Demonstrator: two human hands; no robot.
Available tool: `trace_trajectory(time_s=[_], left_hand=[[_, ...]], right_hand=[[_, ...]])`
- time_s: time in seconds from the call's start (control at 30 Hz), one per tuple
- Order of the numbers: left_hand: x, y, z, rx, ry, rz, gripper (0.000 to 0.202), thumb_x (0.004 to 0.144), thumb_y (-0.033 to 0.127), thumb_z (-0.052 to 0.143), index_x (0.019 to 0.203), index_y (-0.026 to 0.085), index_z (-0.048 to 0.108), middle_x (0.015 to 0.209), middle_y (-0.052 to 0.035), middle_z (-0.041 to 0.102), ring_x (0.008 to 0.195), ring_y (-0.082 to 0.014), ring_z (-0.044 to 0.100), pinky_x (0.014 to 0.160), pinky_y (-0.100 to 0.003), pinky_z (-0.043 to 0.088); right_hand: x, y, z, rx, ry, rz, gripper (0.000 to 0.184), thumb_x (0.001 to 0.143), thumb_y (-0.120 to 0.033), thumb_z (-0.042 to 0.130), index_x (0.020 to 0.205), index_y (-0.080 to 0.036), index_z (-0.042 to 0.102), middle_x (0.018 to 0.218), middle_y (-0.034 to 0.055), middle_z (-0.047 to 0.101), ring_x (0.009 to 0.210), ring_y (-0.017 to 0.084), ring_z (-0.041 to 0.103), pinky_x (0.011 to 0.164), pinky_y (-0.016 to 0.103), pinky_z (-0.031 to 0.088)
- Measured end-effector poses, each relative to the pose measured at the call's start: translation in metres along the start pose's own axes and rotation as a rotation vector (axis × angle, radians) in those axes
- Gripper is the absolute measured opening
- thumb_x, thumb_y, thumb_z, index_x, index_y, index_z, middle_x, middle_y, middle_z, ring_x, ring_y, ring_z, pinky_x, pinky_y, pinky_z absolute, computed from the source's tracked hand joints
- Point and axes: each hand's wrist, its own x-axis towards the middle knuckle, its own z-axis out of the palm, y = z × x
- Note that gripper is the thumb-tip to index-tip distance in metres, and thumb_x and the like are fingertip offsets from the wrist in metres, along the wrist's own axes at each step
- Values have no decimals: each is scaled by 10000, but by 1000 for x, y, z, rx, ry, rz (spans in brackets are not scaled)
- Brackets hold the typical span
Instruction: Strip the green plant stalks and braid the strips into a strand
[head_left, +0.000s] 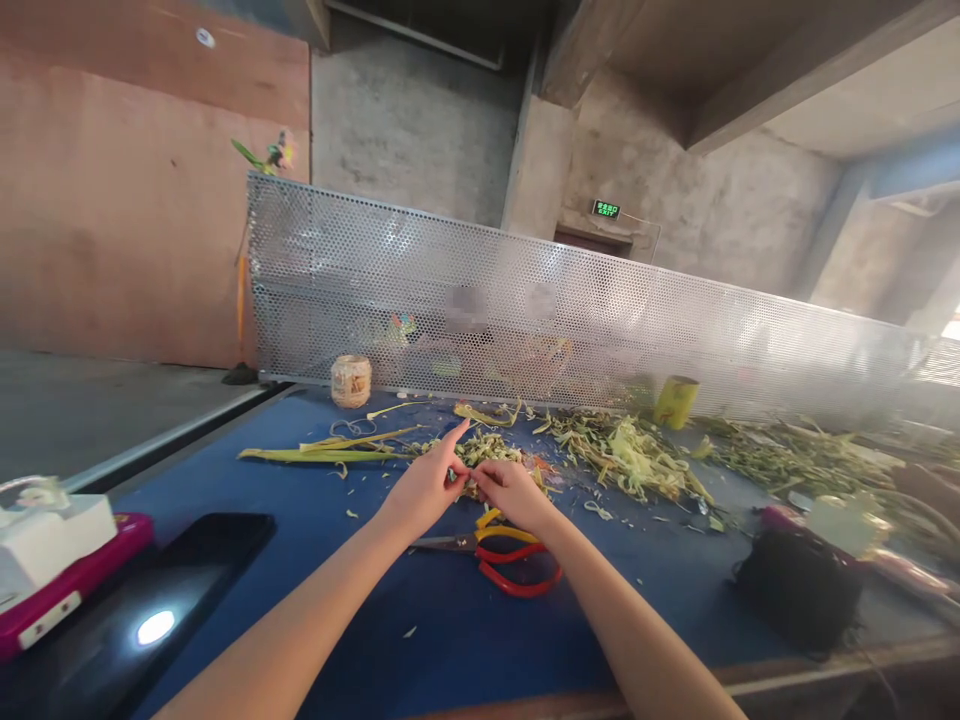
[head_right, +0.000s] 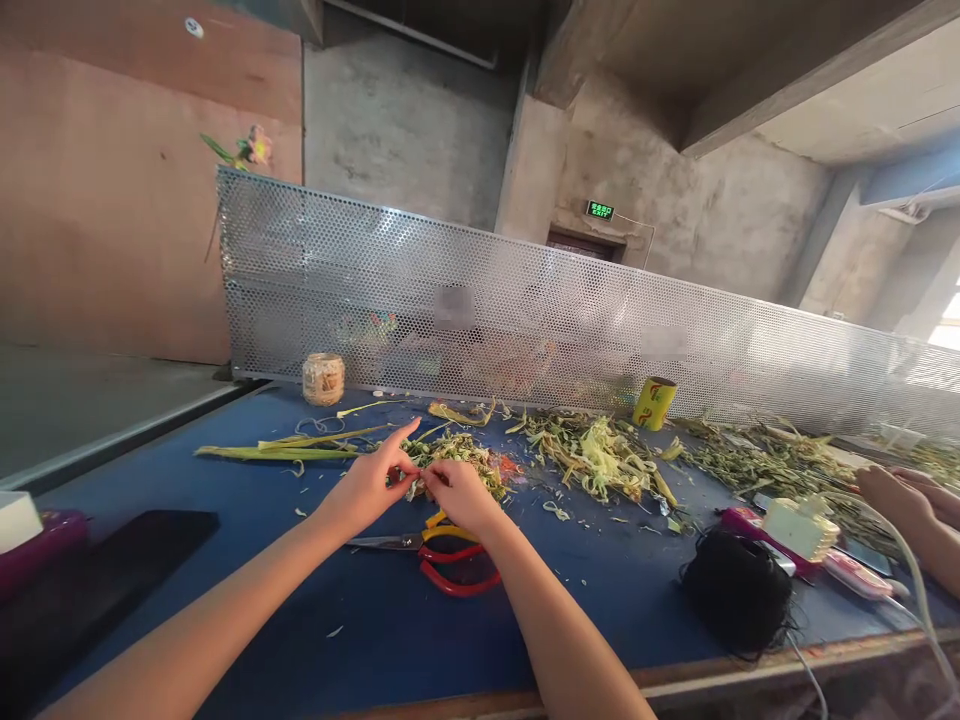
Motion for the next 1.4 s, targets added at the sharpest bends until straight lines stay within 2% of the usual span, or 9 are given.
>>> trace_trajectory(time_s=[0.2,0.33,0.57,0.77,0.9,0.97,1.2,1.3,1.4], left_hand=[[-1,3,-2,203,-44,28,647,751,110,447,1343,194,199,799,-15,639,776,-156,582,704,-274,447],[-1,3,-2,345,-58,133,567,805,137,405,1339,200,225,862,-58,635,816,-188,583,704,-313,455],[-1,3,-6,430,-145,251,530,819,96,345,1329,217,269,860,-81,617,771,-188,573,673,-306,447],[-3,7,-7,114,-87,91,574,819,165,408,1346,244,197,914,-52,651,823,-178,588,708,-291,442],[-3,7,-5,-106,-8,-46,667,775,203,492,1349,239,154,833,-3,677,621,-129,571,616,-255,438],[-3,5,-4,-148,20,-79,669,753,214,523,1336,230,196,810,0,677,565,-117,549,581,-247,429],[-1,-1,0,-229,51,-149,687,743,269,551,1336,203,211,793,-18,680,637,-142,582,590,-255,432],[-1,-2,1,-182,42,-119,646,757,242,530,1326,220,227,774,-3,677,590,-129,568,590,-255,431],[-2,-1,1,-173,43,-103,641,756,233,523,1322,221,222,760,-1,671,606,-133,578,600,-260,439]], right_hand=[[2,6,3,334,-78,92,288,778,-370,469,574,-168,442,476,-54,405,417,55,341,424,190,267],[5,11,5,528,-112,165,361,681,-488,558,574,-163,442,490,-62,420,395,34,328,407,185,253],[3,12,5,735,-158,232,355,585,-466,649,650,-155,491,515,-66,444,403,28,334,421,192,262],[1,4,0,744,-165,247,363,555,-465,668,622,-154,492,527,-60,462,400,27,330,416,196,248],[0,1,-2,641,-176,199,330,629,-461,612,587,-160,484,474,-66,437,389,40,345,419,199,267],[0,0,-3,553,-169,169,314,672,-445,576,575,-162,481,453,-64,425,393,52,364,424,202,279],[0,4,-7,275,-89,59,230,771,-300,482,584,-167,489,501,-45,470,412,58,386,441,193,320],[1,7,-5,187,-57,81,231,786,-246,453,569,-169,477,457,-50,445,390,58,380,418,183,306],[1,9,-2,251,-103,139,222,797,-243,425,590,-170,460,481,-47,464,364,51,375,383,174,290]])
